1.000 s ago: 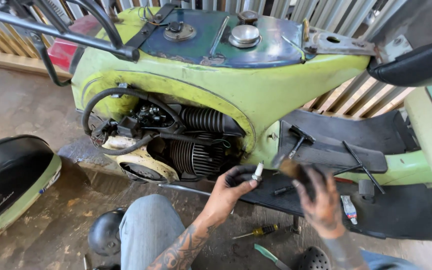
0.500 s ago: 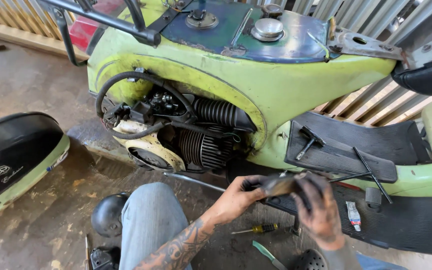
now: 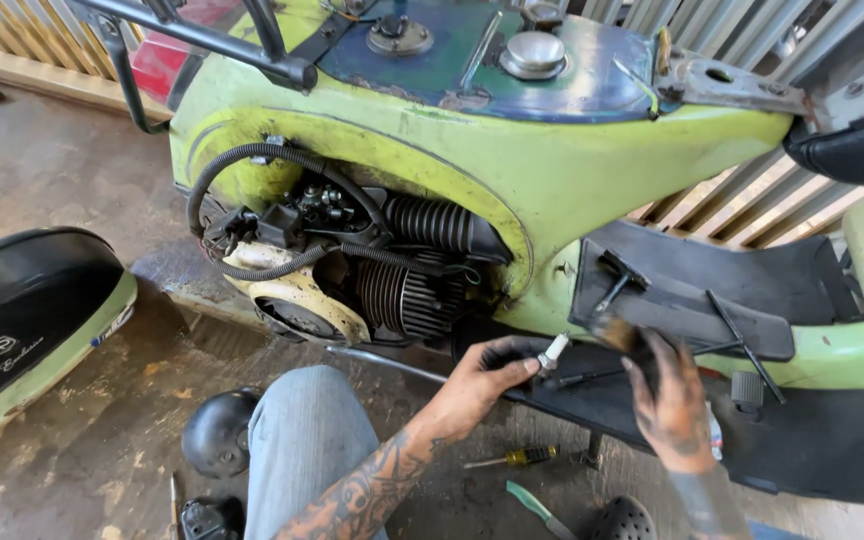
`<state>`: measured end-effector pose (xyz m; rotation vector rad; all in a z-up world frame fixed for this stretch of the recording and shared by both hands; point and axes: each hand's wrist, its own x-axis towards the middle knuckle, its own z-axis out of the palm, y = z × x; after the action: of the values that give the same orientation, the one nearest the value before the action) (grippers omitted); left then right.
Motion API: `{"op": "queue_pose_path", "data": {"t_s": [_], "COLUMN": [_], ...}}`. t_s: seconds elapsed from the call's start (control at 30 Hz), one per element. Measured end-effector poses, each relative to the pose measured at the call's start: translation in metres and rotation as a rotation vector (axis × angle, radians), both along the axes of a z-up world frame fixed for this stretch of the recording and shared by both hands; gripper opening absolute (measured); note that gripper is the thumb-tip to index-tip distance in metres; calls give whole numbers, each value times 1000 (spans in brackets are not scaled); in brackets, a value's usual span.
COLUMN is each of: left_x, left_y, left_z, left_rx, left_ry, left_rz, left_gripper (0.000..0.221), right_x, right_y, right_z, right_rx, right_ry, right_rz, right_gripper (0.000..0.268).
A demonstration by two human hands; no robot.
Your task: Removing and cleaning a spark plug from a scooter engine using a wrench and a wire brush
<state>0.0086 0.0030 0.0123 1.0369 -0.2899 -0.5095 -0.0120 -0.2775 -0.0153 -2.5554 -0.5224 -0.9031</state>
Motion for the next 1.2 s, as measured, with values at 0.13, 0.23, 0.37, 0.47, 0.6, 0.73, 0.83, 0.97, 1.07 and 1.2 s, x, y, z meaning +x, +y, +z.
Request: {"op": "queue_pose_path", "data": {"t_s": [0.13, 0.23, 0.37, 0.47, 0.6, 0.73, 0.83, 0.97, 1.07, 1.2], "left_x": [-3, -2, 4, 0, -2, 5, 5, 1, 0, 1], "left_y": [-4, -8, -6, -4, -4, -6, -2, 5, 2, 6], "left_z": [-6, -11, -14, -18, -11, -19, -12, 6, -7, 4], "left_rx": [-57, -30, 0, 57, 83, 77, 39, 251, 123, 134], "left_ry": [-15, 17, 52, -61, -99, -86, -67, -146, -154, -130], "left_rz": [-34, -36, 3, -73, -80, -60, -69, -96, -81, -69], "left_gripper": [36, 37, 37, 34, 26, 31, 35, 34, 30, 40], "right_x": [-18, -18, -30, -24, -16, -9, -1, -14, -9, -9], "right_y": [28, 22, 24, 24, 30, 32, 16, 34, 29, 20], "right_z": [2, 3, 37, -3, 5, -2, -8, 15, 2, 5], "right_rx": [70, -11, 59, -30, -13, -7, 28, -32, -28, -6], "right_ry": [-74, -91, 110, -34, -14, -104, -108, -90, -121, -77], "right_rz": [83, 48, -149, 20, -13, 132, 125, 98, 133, 57], "right_gripper": [51, 52, 55, 57, 45, 53, 53, 51, 48, 54]}}
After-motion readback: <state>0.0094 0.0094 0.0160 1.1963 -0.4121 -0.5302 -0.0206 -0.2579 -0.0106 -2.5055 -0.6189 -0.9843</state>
